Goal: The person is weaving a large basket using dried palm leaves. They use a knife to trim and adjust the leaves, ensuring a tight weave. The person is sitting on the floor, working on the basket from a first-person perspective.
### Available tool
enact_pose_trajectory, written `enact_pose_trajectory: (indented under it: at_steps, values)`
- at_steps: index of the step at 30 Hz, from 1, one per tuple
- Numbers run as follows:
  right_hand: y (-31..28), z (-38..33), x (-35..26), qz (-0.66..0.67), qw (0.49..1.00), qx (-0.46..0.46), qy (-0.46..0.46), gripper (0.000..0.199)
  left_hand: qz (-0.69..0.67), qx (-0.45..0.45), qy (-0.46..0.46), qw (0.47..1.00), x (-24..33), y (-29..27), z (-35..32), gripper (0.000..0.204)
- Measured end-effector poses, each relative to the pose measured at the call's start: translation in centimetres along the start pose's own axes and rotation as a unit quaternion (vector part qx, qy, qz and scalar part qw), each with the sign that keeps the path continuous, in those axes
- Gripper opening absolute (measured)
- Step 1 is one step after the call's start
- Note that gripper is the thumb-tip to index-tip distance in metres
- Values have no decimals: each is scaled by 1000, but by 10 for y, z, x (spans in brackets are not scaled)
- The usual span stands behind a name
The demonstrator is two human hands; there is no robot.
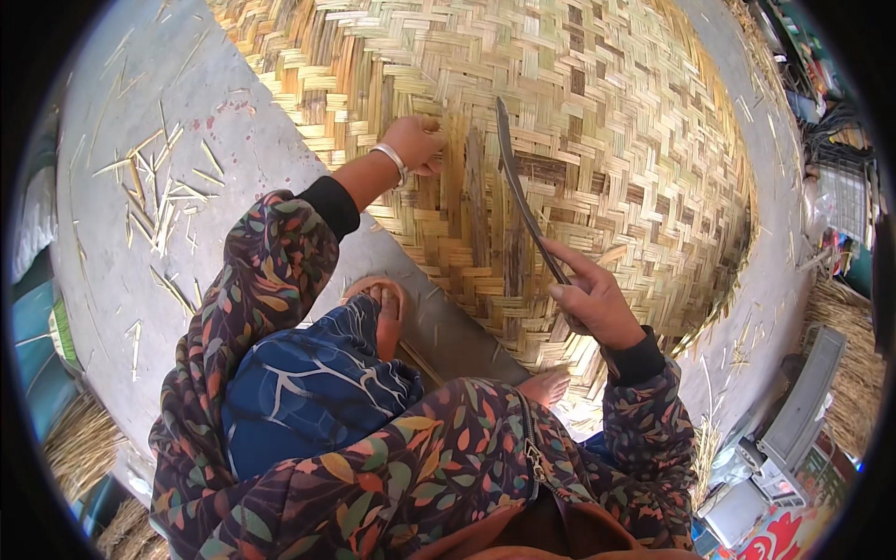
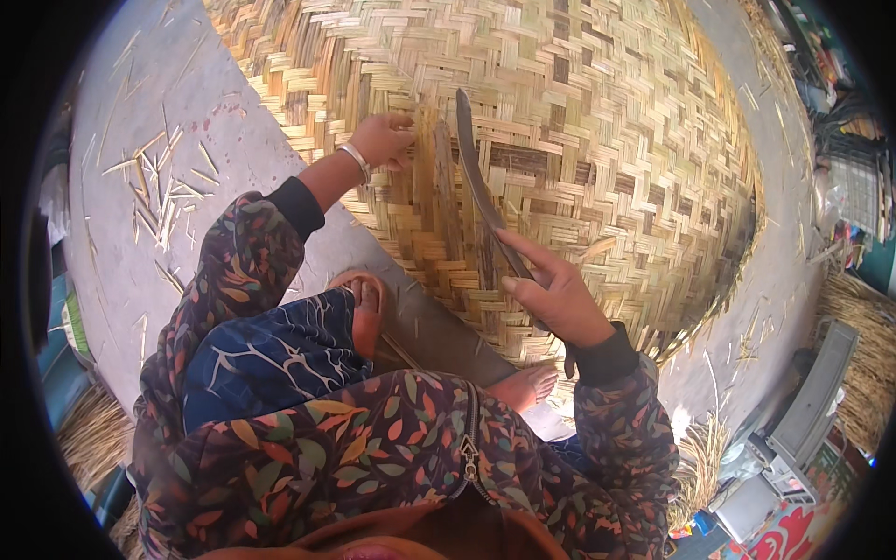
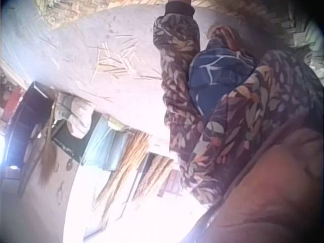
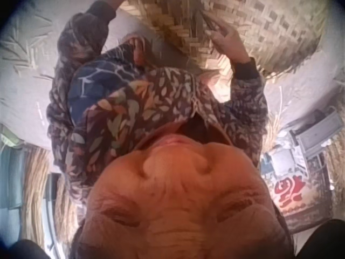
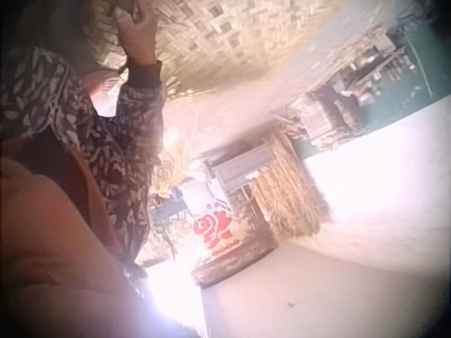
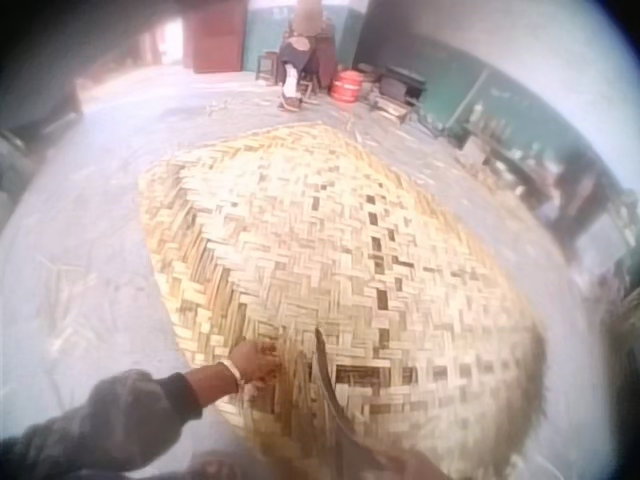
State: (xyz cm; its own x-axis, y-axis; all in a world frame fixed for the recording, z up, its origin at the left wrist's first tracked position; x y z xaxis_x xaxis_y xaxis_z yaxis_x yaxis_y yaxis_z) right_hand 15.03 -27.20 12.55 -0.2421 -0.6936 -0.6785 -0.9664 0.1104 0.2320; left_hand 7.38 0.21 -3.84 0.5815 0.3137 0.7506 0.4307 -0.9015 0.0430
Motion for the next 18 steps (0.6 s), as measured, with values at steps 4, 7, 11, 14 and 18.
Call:
enact_pose_trajectory:
  at_steps: [4,7,11,14,18]
  values:
    - [14,11,2,62,997,-34,-31,59,-15,-54,-26,998,-10,-3,-1,23]
    - [26,26,7,75,994,-79,-20,58,-17,-32,-5,999,-16,0,-16,20]
    - [39,59,8,72,994,-80,-12,59,-22,34,38,998,-29,-6,-19,22]
    - [26,79,18,70,996,-39,29,57,-41,43,42,997,-31,-6,-21,22]
    - [17,89,13,-114,993,0,33,55,-113,-1,34,993,-32,-3,-25,27]
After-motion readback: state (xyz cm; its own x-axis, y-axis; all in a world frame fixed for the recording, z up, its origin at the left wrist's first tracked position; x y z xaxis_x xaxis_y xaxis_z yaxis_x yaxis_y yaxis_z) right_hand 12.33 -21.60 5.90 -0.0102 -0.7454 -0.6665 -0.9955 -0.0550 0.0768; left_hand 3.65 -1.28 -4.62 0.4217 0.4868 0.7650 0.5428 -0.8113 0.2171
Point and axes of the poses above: each hand's wrist, its own z-axis towards the middle knuckle, its own y-axis out of the palm, x = y × z, the point moved 9 cm from there along z, towards the middle knuckle, and after that the axes turned 13 degrees about -x, right-handed, at the moved point
